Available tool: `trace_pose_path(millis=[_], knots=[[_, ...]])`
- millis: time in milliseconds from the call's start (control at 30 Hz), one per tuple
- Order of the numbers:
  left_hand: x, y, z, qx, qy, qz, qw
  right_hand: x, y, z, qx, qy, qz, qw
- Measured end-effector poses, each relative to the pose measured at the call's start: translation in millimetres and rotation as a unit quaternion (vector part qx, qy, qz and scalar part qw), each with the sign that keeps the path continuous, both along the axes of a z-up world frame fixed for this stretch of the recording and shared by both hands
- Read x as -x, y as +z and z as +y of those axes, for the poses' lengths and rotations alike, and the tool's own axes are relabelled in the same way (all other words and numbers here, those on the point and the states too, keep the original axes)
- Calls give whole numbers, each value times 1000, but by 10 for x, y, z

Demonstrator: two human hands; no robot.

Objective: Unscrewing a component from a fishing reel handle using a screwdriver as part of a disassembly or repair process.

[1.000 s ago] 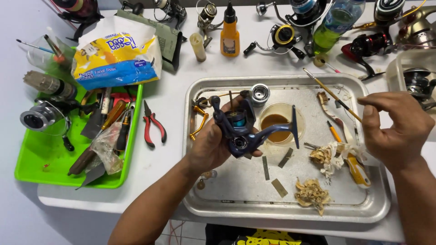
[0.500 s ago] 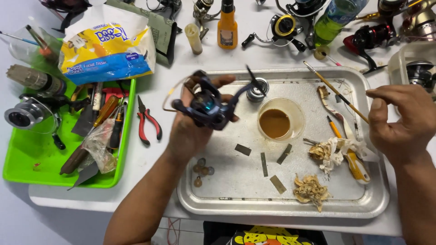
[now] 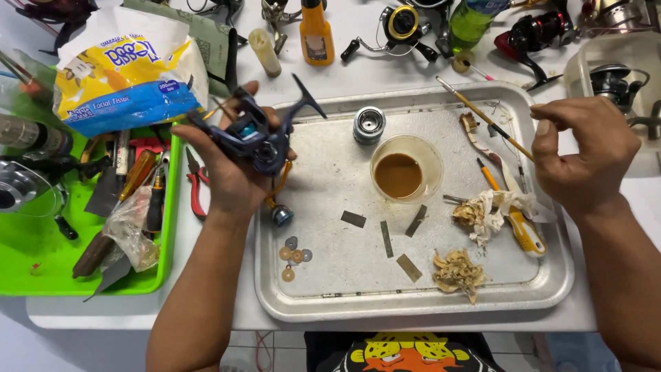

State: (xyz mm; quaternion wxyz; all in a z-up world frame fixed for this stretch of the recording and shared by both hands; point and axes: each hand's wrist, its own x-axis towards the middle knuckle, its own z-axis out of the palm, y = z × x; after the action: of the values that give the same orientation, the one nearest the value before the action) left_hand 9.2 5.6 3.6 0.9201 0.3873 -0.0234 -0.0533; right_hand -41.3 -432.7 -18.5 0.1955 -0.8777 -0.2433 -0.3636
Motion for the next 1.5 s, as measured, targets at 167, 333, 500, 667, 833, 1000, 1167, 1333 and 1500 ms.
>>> trace_pose_path(millis=[167, 333, 500, 667, 833, 1000, 1167, 1333, 1500], knots=[[107, -93, -166, -39, -115, -68, 990, -11, 2, 9, 6, 6, -1, 1000], [86, -212, -181, -48, -140, -116, 982, 7, 37, 10, 5, 6, -6, 1000], [61, -221, -153, -32, -118, -121, 985, 2, 45, -7, 31, 7, 26, 999], [53, -234, -158, -29, -112, -128, 985, 71, 192, 85, 157, 12, 197, 968], [76, -226, -174, -23, -111, -120, 986, 153, 262, 145, 261, 12, 397, 880], [75, -212, -179, -30, -110, -118, 986, 223, 178, 138, 343, 18, 420, 840], [46, -236, -165, -24, -114, -112, 987, 377, 295, 243, 292, 115, 448, 837], [71, -226, -185, -18, -114, -99, 988, 546, 492, 352, 154, 225, 488, 830], [109, -176, -185, -15, -120, -75, 990, 564, 465, 94, 200, -150, 438, 864]])
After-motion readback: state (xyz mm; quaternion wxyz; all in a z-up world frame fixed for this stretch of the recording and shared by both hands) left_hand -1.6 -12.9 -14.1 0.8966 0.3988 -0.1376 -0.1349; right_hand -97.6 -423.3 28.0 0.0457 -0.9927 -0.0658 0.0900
